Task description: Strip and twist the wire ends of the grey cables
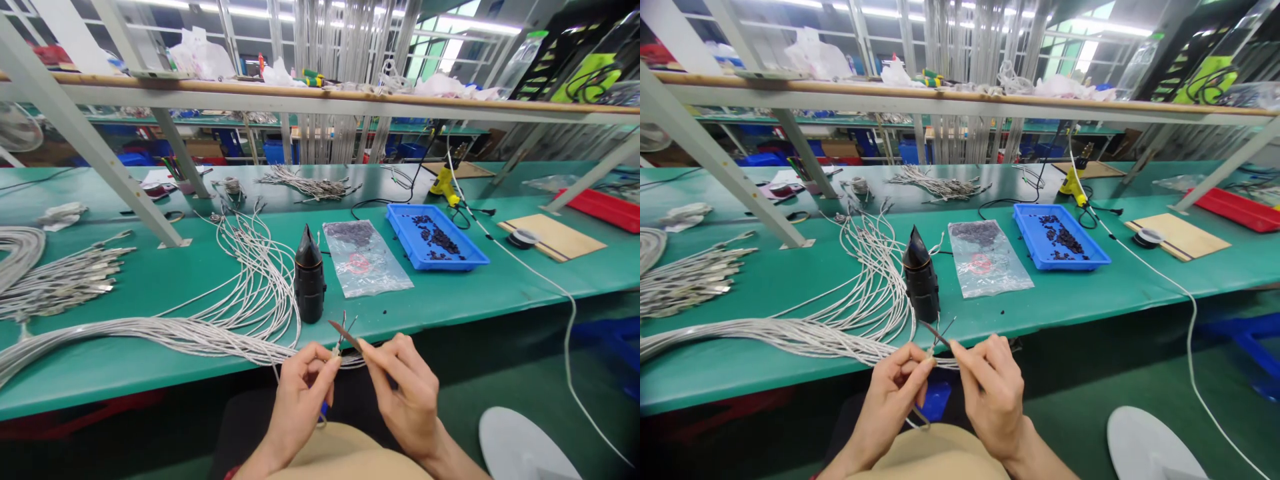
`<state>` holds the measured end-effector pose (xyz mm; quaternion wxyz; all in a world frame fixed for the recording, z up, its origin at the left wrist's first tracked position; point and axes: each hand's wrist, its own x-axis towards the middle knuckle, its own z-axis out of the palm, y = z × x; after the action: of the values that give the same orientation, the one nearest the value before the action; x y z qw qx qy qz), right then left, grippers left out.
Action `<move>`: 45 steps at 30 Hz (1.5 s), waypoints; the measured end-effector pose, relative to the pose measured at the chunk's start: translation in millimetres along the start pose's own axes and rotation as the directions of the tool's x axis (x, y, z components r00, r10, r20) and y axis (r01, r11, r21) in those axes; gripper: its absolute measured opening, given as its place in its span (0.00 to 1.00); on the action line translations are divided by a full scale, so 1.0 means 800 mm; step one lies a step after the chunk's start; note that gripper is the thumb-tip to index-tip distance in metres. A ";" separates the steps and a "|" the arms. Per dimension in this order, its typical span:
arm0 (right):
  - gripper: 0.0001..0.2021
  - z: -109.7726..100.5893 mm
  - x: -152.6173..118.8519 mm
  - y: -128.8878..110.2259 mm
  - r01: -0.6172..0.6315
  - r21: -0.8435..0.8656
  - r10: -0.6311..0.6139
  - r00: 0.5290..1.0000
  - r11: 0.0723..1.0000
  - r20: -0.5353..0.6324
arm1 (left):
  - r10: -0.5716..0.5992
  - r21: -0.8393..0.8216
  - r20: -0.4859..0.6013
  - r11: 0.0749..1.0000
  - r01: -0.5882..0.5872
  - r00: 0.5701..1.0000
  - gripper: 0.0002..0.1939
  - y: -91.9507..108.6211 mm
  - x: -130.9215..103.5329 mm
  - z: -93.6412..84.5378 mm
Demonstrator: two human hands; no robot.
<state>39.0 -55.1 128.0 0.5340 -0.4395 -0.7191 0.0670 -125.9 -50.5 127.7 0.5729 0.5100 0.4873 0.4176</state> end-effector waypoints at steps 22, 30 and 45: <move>0.13 -0.010 0.010 0.012 -0.343 0.280 0.257 0.919 0.897 0.300 | 0.029 0.100 -0.027 0.995 -0.026 0.999 0.15 0.001 0.000 0.000; 0.11 -0.016 0.017 0.018 -0.412 0.316 0.285 0.881 0.855 0.377 | 0.045 0.140 -0.038 0.989 -0.039 0.998 0.14 -0.002 0.000 0.000; 0.10 -0.039 0.012 0.098 -0.672 0.534 0.630 0.717 0.513 0.297 | 0.014 0.098 -0.067 0.995 -0.008 0.998 0.16 0.001 0.006 -0.004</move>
<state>108.3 -12.5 103.4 0.5569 -0.4776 -0.4562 0.5035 -128.2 -45.4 127.8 0.5279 0.5255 0.5235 0.4136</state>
